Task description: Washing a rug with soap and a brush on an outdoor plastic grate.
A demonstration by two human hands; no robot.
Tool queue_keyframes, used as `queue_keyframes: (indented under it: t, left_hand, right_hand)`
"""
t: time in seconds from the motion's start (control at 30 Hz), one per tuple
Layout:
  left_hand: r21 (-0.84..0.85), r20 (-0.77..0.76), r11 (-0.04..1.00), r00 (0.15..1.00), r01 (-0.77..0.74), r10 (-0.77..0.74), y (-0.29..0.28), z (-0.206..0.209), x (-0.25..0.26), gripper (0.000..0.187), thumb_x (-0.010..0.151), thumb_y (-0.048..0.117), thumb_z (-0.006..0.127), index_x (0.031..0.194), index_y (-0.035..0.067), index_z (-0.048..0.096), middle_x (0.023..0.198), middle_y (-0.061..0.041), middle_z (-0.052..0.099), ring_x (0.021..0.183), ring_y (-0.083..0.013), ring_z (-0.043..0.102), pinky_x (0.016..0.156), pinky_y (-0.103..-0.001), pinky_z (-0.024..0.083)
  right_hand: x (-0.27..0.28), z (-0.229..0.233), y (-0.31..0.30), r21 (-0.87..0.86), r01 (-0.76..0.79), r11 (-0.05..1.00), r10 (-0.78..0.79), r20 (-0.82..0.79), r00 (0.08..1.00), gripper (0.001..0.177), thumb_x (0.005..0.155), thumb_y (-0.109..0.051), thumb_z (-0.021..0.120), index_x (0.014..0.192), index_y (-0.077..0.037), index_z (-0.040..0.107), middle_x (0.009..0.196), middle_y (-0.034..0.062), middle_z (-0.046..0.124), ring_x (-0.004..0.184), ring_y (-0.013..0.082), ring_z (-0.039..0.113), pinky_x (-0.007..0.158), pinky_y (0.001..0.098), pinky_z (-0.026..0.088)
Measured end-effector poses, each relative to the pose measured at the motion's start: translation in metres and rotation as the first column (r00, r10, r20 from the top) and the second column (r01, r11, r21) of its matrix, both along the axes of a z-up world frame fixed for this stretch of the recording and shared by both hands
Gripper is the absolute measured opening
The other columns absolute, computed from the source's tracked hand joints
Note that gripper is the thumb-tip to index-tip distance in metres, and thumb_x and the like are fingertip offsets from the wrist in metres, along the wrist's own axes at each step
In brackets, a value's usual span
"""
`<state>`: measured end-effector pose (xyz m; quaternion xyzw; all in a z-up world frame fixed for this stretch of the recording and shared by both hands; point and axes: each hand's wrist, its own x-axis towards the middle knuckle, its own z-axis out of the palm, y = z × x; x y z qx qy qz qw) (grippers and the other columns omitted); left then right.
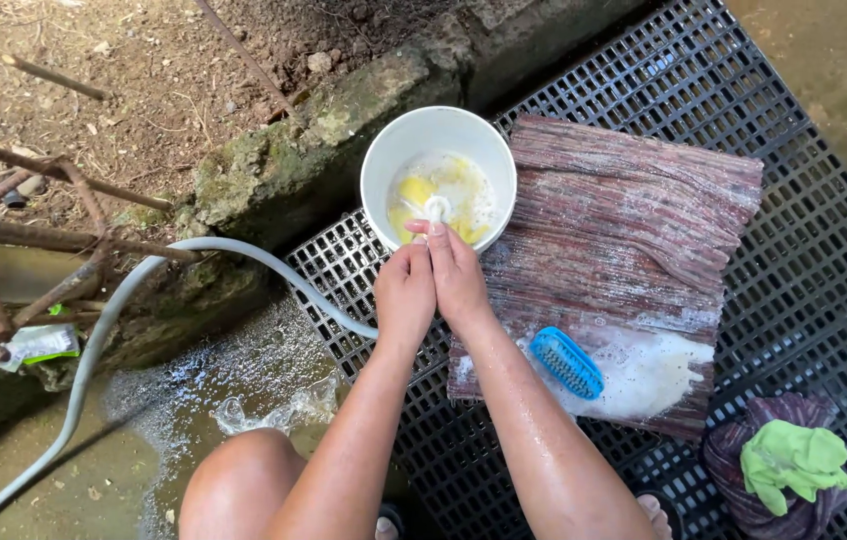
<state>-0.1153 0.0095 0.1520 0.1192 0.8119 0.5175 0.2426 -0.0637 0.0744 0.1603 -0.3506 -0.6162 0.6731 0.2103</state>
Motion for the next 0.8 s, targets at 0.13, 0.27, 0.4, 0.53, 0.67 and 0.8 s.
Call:
queue_keyframes:
  t: [0.13,0.27,0.4,0.53,0.67,0.8]
  left_hand:
    - [-0.014,-0.002,1.000,1.000,-0.003,0.003,0.001,0.004,0.000,0.039,0.100,0.033,0.051,0.093,0.000,0.072,0.078,-0.019,0.072,0.070,-0.0278,0.069,0.069,-0.041,0.053]
    - [-0.003,0.004,1.000,1.000,0.000,0.000,0.001,0.002,0.001,0.041,0.102,0.035,0.050,0.092,0.000,0.071,0.077,-0.019,0.072,0.069,-0.0281,0.069,0.069,-0.041,0.053]
    - [0.013,0.013,1.000,1.000,0.009,-0.009,0.001,0.005,0.001,0.042,0.103,0.035,0.050,0.094,0.000,0.071,0.077,-0.019,0.072,0.069,-0.0269,0.069,0.069,-0.040,0.053]
    - [0.067,-0.003,0.997,1.000,0.026,-0.026,-0.001,0.003,0.002,0.041,0.103,0.034,0.050,0.097,0.000,0.071,0.078,-0.018,0.072,0.070,-0.0256,0.069,0.070,-0.039,0.053]
    - [0.066,0.006,0.997,0.999,0.038,-0.038,-0.001,0.010,0.002,0.041,0.104,0.034,0.049,0.098,0.000,0.071,0.078,-0.018,0.072,0.069,-0.0258,0.068,0.070,-0.039,0.053]
    - [0.059,0.028,0.997,0.998,0.048,-0.050,-0.002,0.016,0.002,0.039,0.102,0.032,0.049,0.099,0.001,0.072,0.078,-0.018,0.073,0.070,-0.0261,0.070,0.070,-0.039,0.054]
  right_hand:
    - [0.000,0.001,-0.001,-0.046,0.020,0.999,-0.022,-0.025,0.999,0.050,0.109,-0.042,0.039,0.121,-0.007,0.072,0.112,0.0080,0.074,0.102,0.0137,0.066,0.096,0.0296,0.052]
    - [0.000,-0.003,0.000,-0.019,0.011,1.000,-0.011,-0.021,1.000,0.050,0.110,-0.041,0.039,0.122,-0.007,0.072,0.111,0.0084,0.074,0.101,0.0140,0.065,0.096,0.0295,0.051]
    - [-0.001,-0.006,0.000,-0.029,0.014,0.999,-0.016,-0.066,0.998,0.050,0.110,-0.040,0.039,0.122,-0.005,0.071,0.113,0.0085,0.073,0.104,0.0139,0.065,0.098,0.0293,0.050]
    - [0.000,-0.005,0.000,-0.041,0.010,0.999,-0.013,-0.058,0.998,0.050,0.110,-0.040,0.039,0.123,-0.005,0.071,0.111,0.0085,0.073,0.103,0.0136,0.064,0.097,0.0291,0.050]
    - [0.000,-0.002,-0.001,-0.088,0.019,0.996,-0.025,-0.066,0.997,0.049,0.110,-0.040,0.039,0.123,-0.005,0.072,0.108,0.0080,0.072,0.100,0.0133,0.063,0.095,0.0294,0.051]
    - [0.000,0.000,-0.002,-0.079,0.015,0.997,-0.020,-0.064,0.998,0.050,0.110,-0.041,0.039,0.123,-0.005,0.071,0.110,0.0070,0.072,0.102,0.0126,0.063,0.096,0.0288,0.050]
